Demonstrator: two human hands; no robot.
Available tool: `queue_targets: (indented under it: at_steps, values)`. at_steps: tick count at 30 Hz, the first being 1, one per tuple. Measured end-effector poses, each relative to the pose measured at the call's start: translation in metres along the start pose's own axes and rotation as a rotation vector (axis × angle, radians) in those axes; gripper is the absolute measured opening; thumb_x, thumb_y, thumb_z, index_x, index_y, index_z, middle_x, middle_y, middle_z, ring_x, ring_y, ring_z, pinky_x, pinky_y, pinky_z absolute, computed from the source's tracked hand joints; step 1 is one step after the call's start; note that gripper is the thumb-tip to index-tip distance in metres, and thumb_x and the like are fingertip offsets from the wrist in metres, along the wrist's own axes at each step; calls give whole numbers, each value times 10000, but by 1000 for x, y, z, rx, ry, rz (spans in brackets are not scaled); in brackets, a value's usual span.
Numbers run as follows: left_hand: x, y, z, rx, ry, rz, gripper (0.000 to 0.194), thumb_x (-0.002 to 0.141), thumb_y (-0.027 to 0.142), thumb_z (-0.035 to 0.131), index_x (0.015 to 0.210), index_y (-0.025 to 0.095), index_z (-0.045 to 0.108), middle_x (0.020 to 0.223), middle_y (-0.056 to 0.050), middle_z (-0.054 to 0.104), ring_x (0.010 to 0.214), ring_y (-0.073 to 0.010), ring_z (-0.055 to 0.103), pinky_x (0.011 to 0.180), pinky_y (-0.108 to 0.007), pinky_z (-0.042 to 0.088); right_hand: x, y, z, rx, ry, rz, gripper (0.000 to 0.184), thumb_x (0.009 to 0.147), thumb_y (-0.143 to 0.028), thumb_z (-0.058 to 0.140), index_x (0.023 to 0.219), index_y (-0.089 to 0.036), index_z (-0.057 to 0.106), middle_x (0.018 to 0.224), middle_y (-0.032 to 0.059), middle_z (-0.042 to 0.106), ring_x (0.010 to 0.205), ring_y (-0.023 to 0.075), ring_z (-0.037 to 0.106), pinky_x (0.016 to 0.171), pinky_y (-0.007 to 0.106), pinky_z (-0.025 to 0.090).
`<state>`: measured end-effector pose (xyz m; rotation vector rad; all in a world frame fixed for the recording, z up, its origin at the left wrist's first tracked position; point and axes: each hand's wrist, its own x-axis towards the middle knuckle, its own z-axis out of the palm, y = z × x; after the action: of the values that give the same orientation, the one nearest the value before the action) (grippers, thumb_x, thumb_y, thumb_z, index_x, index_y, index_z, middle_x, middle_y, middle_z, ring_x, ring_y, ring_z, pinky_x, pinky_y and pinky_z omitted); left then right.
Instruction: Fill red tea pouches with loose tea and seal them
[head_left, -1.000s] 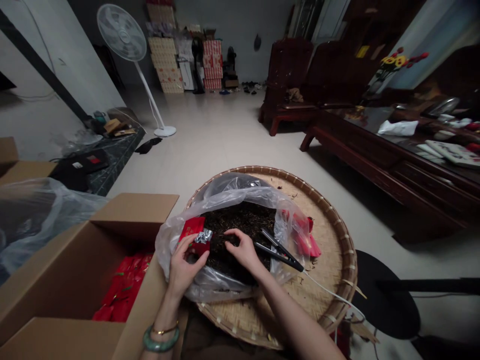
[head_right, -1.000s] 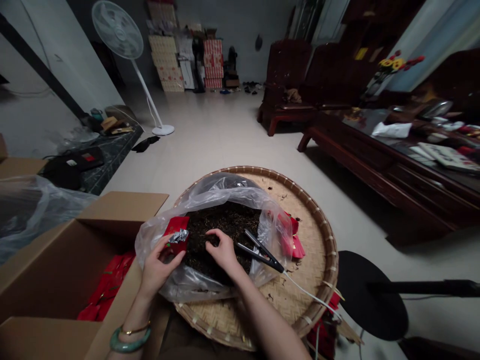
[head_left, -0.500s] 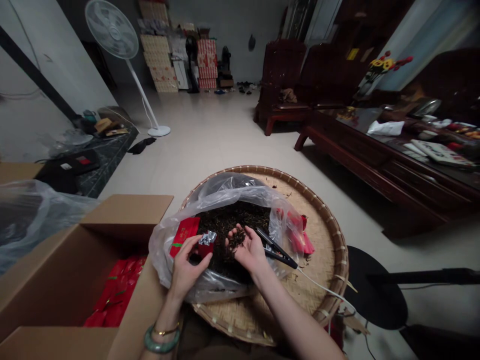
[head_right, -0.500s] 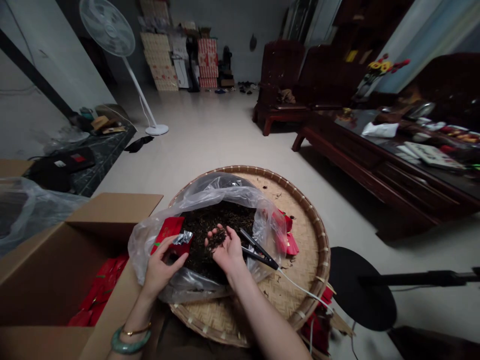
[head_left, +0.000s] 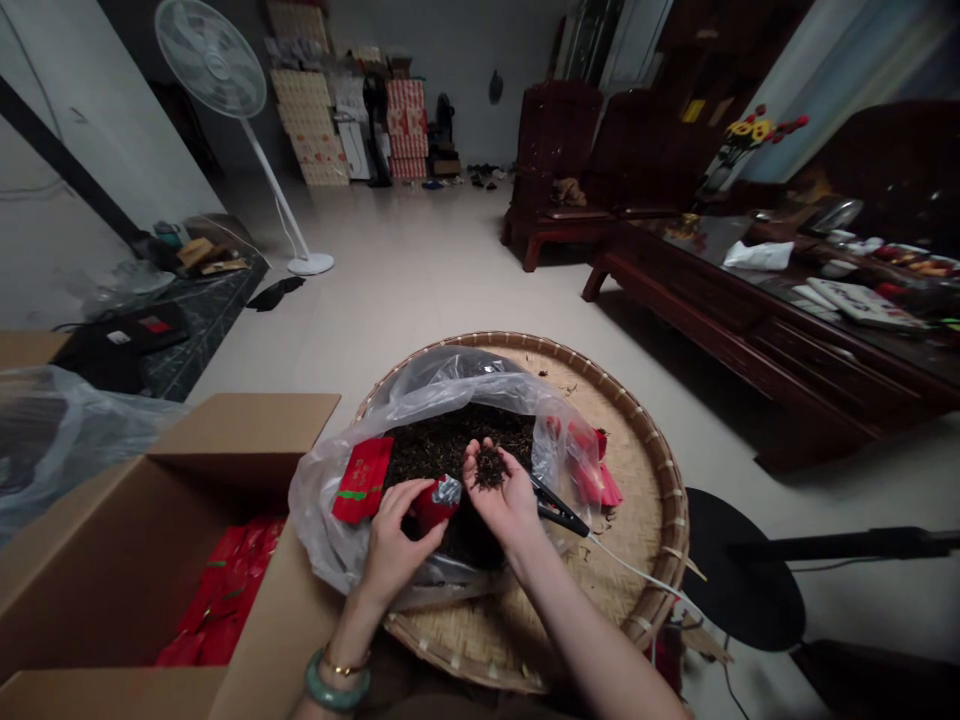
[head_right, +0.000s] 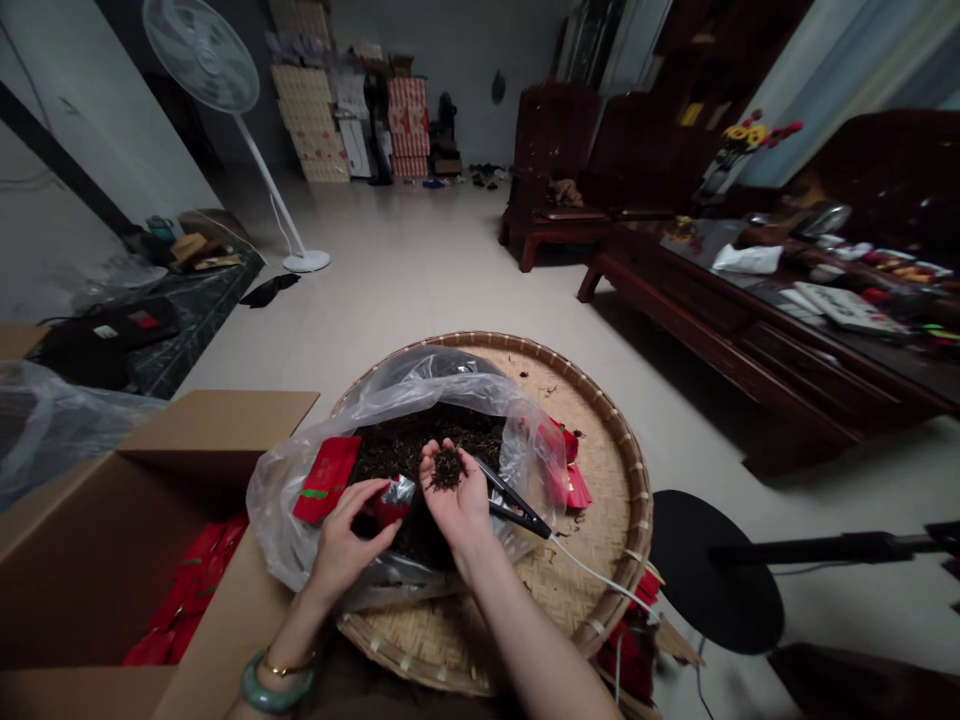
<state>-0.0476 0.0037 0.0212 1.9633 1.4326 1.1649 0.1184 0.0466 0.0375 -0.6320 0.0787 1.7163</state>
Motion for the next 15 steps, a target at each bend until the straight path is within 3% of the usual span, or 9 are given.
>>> queue_targets:
  at_steps: [6, 15]
  values:
    - [6, 9, 18, 64, -1, 88, 395, 700, 168, 639, 1087, 209, 576, 1049, -77, 629, 977, -242, 579, 831, -402, 504, -20, -12, 24, -178, -90, -201, 174, 828, -304, 495, 824, -205, 638, 887, 42, 700, 900, 191, 656, 866, 394, 507]
    - [12, 14, 32, 33, -1, 52, 381, 691, 167, 638, 1069, 201, 596, 1022, -85, 639, 924, -237, 588, 761, -381, 517, -31, -2, 25, -461, -99, -468, 450, 859, -534, 419, 883, -187, 705, 917, 55, 712, 926, 211, 631, 955, 395, 417]
